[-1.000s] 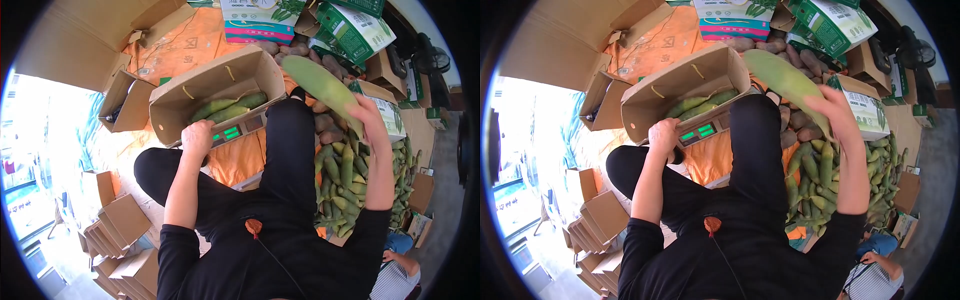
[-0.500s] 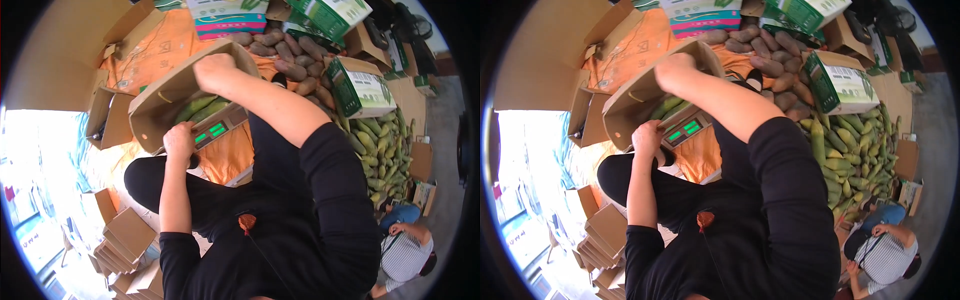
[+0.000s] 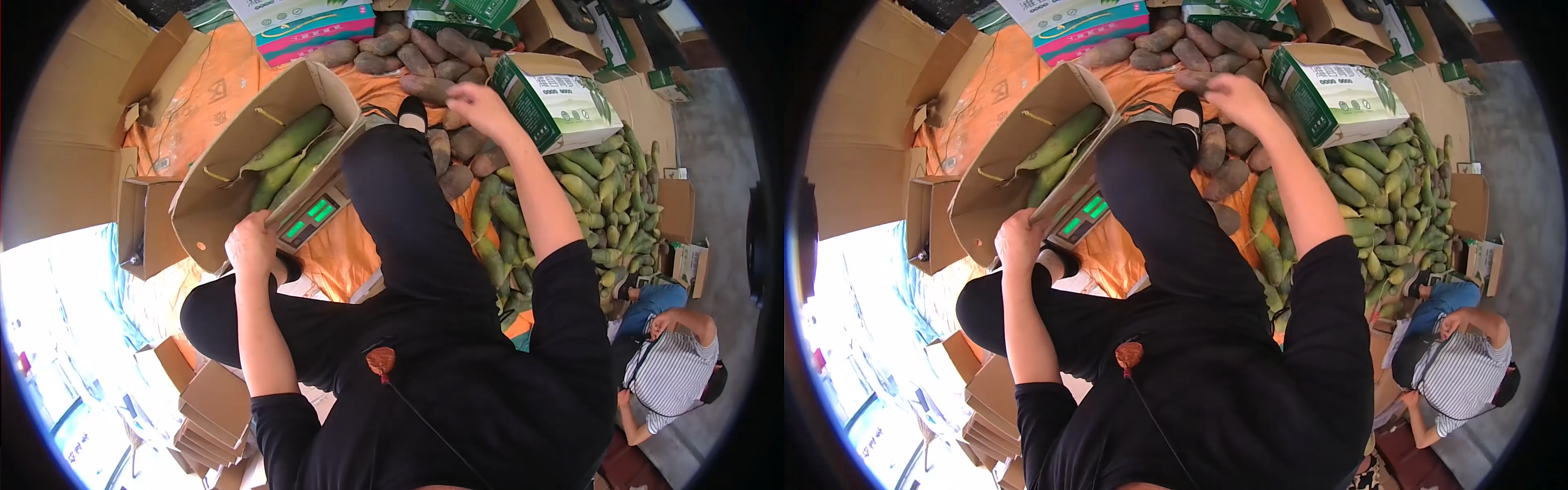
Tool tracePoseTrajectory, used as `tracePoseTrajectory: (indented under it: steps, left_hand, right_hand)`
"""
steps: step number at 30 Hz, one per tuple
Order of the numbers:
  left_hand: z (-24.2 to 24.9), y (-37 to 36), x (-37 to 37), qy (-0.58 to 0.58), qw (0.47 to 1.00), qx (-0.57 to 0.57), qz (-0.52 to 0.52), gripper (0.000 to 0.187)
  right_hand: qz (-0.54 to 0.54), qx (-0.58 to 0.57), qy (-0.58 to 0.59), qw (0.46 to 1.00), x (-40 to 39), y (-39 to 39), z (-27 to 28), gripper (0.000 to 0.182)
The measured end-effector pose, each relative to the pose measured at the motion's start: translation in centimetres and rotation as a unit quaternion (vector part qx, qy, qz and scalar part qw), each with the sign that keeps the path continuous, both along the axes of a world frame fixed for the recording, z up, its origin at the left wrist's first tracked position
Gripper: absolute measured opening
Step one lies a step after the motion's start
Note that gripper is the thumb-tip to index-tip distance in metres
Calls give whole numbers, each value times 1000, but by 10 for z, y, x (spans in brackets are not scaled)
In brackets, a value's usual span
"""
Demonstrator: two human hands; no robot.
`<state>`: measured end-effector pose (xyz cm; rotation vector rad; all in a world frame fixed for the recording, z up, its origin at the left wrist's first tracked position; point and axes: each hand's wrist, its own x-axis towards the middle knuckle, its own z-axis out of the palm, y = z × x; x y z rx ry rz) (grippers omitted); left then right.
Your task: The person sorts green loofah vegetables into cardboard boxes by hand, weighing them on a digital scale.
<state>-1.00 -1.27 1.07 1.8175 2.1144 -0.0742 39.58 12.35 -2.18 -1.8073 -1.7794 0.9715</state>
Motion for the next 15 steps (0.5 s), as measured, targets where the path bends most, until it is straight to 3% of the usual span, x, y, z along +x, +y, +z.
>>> tracePoseTrajectory:
  steps: [4, 6, 10, 12, 15]
  left_hand:
    - [-6, -2, -3, -12, 1000, 19, 3, 19]
    - [-9, -2, -3, -27, 999, 21, 6, 20]
    - [-7, -2, -3, -19, 1000, 20, 7, 18]
    - [-2, -2, 0, -10, 1000, 10, 12, 16]
    - [-4, -2, -1, -19, 1000, 11, 14, 17]
  right_hand:
    - [-93, -57, -52, 993, 66, -60, -99, 26]
    - [-93, -136, -149, 975, 72, -92, -99, 27]
    - [-110, -163, -355, 914, 103, -155, -159, 47]
    - [-108, -200, -363, 904, 105, -171, -162, 51]
    - [-66, -168, -386, 905, 112, -189, -179, 49]
